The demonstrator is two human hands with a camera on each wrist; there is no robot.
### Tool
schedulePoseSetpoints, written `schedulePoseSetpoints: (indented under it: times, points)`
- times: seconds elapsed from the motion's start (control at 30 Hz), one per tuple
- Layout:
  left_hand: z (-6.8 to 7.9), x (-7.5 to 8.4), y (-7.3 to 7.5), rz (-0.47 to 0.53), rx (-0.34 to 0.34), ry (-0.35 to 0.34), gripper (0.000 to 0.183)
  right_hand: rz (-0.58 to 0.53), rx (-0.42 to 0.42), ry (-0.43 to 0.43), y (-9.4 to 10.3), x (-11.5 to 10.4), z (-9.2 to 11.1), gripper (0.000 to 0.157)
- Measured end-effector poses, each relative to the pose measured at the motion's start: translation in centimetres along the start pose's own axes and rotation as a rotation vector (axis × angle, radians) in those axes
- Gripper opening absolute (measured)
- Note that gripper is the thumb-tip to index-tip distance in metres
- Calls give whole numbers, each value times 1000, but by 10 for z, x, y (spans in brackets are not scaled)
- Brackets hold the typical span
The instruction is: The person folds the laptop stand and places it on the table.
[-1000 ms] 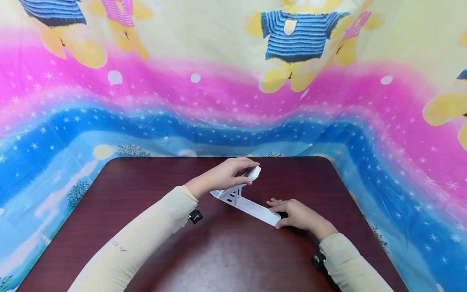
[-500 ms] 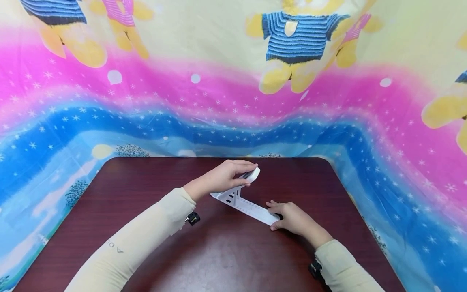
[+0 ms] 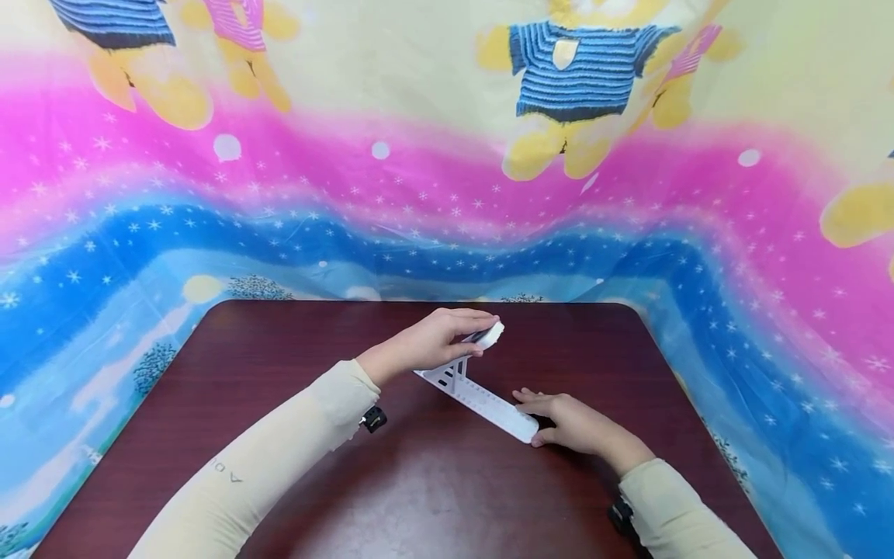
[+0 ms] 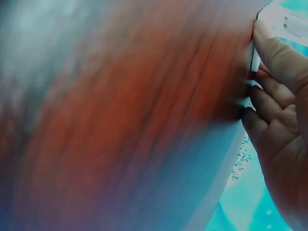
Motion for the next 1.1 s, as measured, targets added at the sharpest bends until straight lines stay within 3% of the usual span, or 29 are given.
schedulePoseSetpoints:
  times: [0.33, 0.8, 1.1]
  points:
    - [8, 2, -3, 34, 40, -36, 54, 49, 25, 43, -3, -5, -1, 59]
    - [25, 0, -10, -24, 127, 75, 54, 13, 108, 30, -6, -11, -11, 58]
    - [28, 1, -10, -82, 233, 81, 48, 1, 98, -2, -9, -16, -12, 58]
Point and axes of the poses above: each hand's wrist, its own z-axis away from the middle knuckle, its own y-axis out of the back of the hand, x = y × z, the point moved 6 cm from there along -z, towards the middle knuckle, and after that the axes turned 15 degrees about -x, right-handed, at the moved point
